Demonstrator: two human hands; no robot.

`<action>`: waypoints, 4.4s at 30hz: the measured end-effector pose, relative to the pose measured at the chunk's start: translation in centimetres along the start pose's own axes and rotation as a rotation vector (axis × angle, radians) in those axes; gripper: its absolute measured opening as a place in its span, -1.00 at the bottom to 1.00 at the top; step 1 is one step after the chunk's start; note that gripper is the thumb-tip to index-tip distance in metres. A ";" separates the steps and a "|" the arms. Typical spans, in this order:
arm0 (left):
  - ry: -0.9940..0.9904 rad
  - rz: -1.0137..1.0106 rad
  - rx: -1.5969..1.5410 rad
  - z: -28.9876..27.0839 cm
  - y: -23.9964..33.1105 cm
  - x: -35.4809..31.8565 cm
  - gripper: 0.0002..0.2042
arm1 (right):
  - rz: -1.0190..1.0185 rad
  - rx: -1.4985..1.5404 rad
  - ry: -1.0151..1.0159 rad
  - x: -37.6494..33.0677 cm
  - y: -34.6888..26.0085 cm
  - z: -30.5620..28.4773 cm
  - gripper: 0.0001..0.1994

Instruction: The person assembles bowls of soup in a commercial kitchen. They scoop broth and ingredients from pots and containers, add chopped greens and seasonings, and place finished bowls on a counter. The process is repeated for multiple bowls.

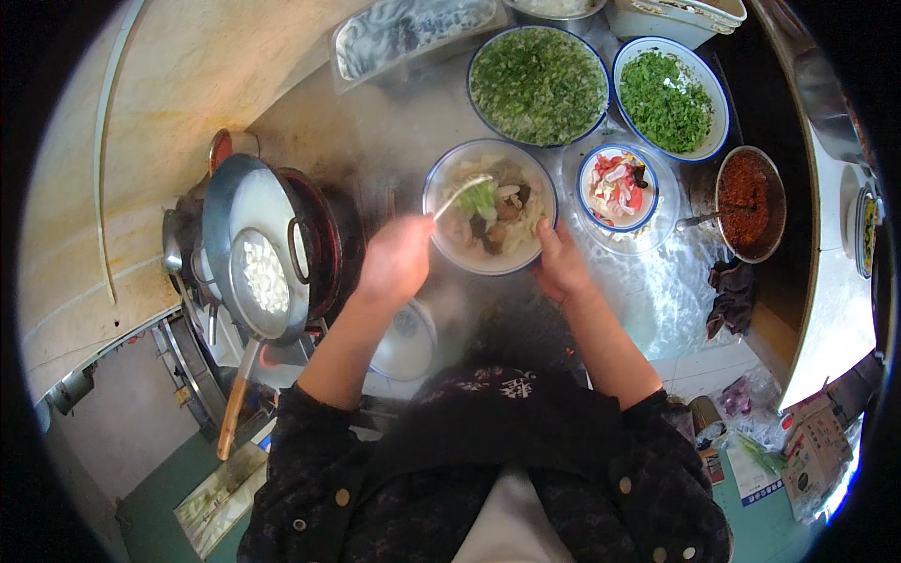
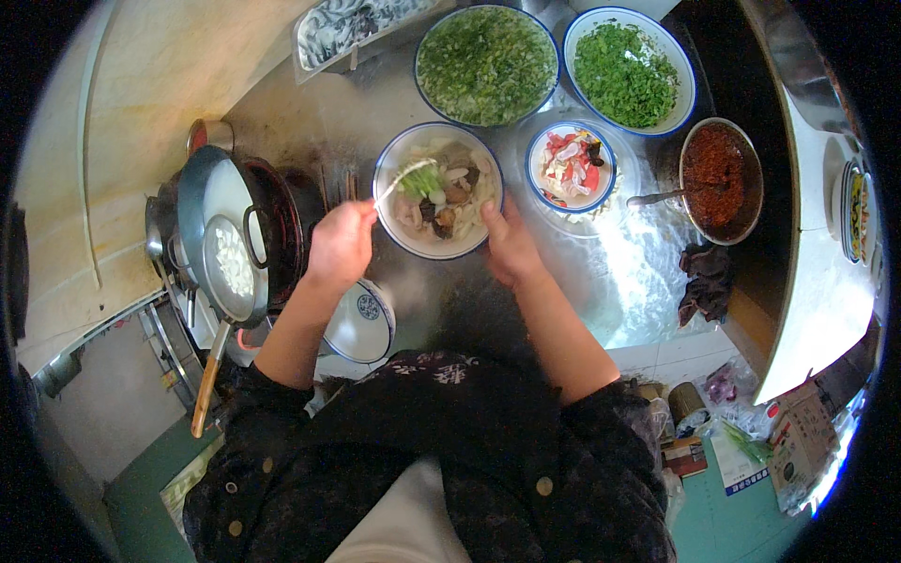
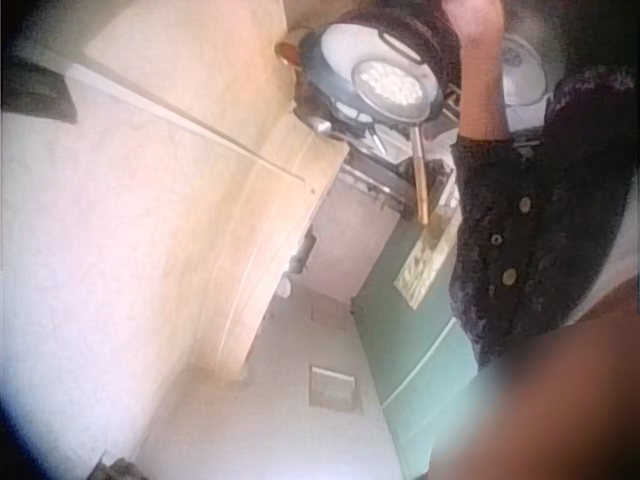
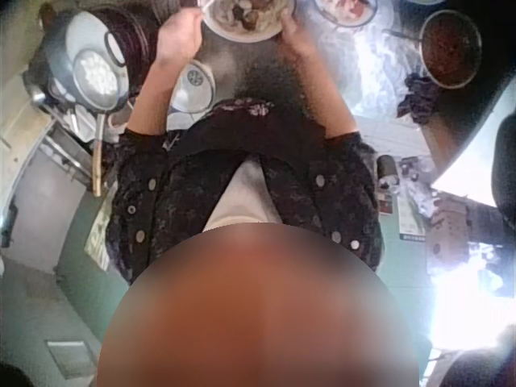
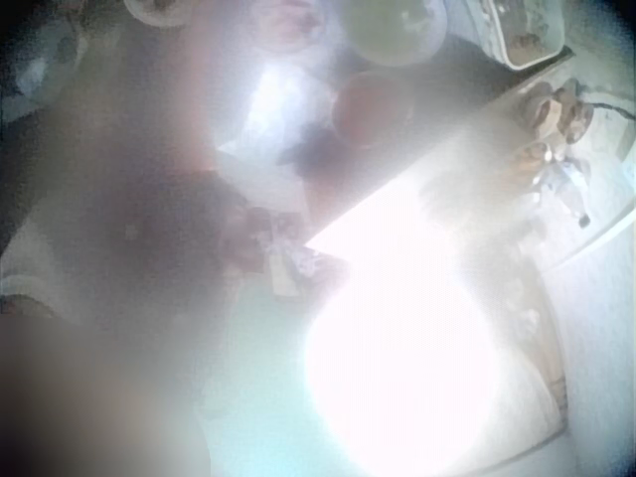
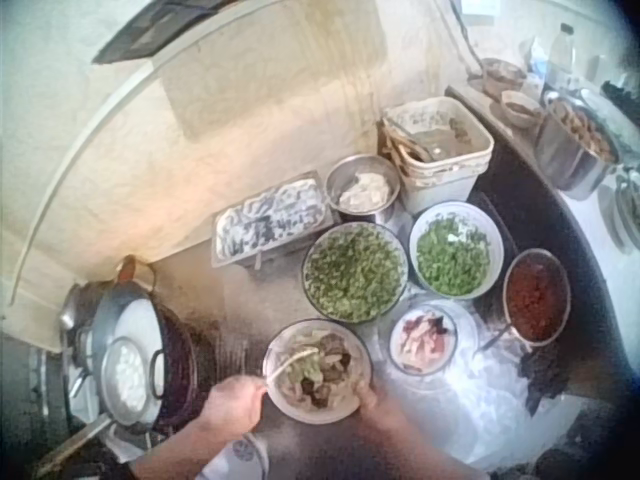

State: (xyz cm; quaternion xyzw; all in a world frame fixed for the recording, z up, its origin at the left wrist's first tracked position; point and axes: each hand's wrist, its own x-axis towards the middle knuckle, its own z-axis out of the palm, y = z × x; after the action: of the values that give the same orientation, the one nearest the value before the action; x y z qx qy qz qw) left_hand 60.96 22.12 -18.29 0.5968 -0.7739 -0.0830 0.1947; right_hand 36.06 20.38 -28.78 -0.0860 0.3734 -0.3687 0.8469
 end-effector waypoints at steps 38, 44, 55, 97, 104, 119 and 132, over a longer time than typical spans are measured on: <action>-0.503 -0.645 -0.819 16.4 14.5 29.5 -0.82 | -0.165 -0.117 0.050 -5.1 0.2 -3.6 -0.29; -0.410 -0.728 -0.908 15.1 13.5 28.7 -0.83 | -0.143 -0.078 0.058 -5.5 -0.3 -3.1 -0.35; -0.239 -0.757 -1.217 9.2 11.0 23.9 -0.83 | -0.157 0.025 -0.015 -4.6 0.3 -3.5 -0.37; -0.315 -0.804 -0.071 -4.0 5.8 -17.5 -0.58 | 0.088 -0.439 0.246 -7.0 -0.3 -2.4 -0.49; -0.120 -1.398 0.160 -9.2 1.9 -46.3 -0.71 | 0.243 -0.738 0.219 -12.3 3.9 0.9 -0.56; 0.468 -1.302 0.250 -37.4 -46.9 -47.2 -0.30 | -0.690 -1.198 0.207 -16.2 17.2 19.4 -0.68; 0.796 -0.821 -0.773 -43.0 -35.9 -41.5 -0.75 | -0.707 -1.200 -0.448 -14.0 31.2 51.1 -0.51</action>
State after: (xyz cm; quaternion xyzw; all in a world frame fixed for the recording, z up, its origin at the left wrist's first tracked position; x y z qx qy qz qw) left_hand 118.93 56.42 -0.50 0.7144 -0.2695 -0.1947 0.6157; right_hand 82.81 45.65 2.10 -0.7238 0.2788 -0.3255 0.5407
